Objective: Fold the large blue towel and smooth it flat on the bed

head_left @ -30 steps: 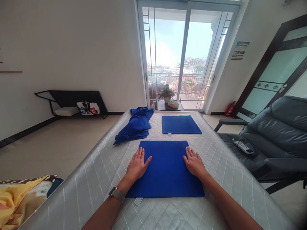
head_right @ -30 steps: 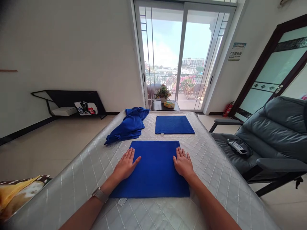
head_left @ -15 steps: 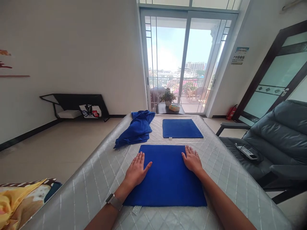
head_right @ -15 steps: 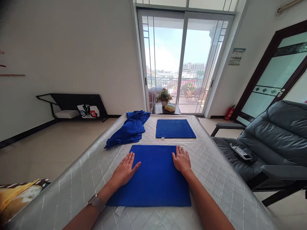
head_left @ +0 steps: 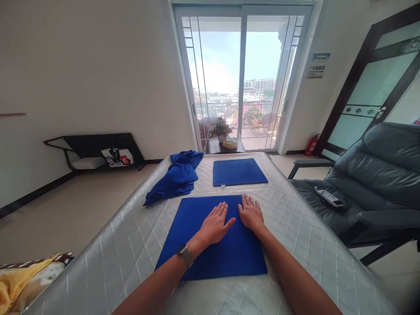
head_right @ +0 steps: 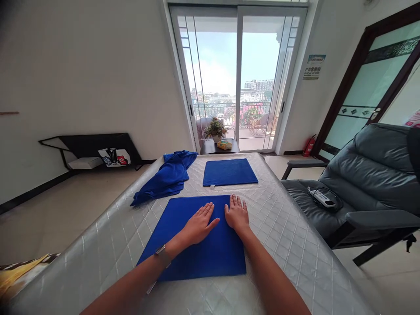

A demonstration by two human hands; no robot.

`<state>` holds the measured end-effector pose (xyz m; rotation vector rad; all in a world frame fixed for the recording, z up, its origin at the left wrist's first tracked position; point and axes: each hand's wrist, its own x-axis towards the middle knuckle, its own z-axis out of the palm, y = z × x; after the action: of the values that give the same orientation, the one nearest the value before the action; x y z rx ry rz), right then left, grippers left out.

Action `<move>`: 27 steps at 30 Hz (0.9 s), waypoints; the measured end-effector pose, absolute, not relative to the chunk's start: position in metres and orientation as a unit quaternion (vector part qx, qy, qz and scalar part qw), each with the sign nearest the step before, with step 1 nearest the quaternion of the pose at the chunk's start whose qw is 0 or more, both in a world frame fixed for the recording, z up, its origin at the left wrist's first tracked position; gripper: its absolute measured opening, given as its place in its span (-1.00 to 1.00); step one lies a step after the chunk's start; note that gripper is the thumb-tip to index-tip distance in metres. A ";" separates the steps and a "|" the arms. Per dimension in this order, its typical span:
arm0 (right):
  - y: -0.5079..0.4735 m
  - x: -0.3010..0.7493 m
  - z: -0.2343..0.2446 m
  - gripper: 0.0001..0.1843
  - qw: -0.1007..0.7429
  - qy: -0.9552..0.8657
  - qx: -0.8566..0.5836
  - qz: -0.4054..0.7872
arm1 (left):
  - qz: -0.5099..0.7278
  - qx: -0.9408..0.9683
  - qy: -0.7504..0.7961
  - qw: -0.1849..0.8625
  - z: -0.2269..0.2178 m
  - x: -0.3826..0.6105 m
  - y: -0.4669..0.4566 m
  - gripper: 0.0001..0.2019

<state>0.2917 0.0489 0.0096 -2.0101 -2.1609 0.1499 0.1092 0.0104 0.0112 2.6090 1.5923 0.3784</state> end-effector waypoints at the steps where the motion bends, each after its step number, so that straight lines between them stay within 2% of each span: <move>1: 0.049 0.293 0.008 -0.31 0.090 -0.731 -0.674 0.047 | 0.128 0.854 0.502 0.040 0.012 0.127 0.017 -0.26; 5: 0.051 0.296 0.003 -0.34 0.072 -0.747 -0.660 0.032 | 0.152 0.854 0.495 0.057 0.010 0.171 0.041 -0.28; 8: 0.051 0.296 0.003 -0.33 0.077 -0.743 -0.664 0.031 | 0.156 0.845 0.509 0.046 0.003 0.168 0.049 -0.30; 21: 0.051 0.292 0.007 -0.31 0.092 -0.730 -0.675 0.046 | 0.111 0.730 0.674 0.005 -0.016 -0.013 0.051 -0.18; 27: 0.051 0.292 0.010 -0.30 0.056 -0.729 -0.680 0.049 | 0.135 0.707 0.694 -0.010 -0.026 -0.037 0.045 -0.17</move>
<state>0.2925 0.0511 0.0098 -2.0651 -2.2128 0.1480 -0.0366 0.0454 -0.0260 2.2342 2.1956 0.4283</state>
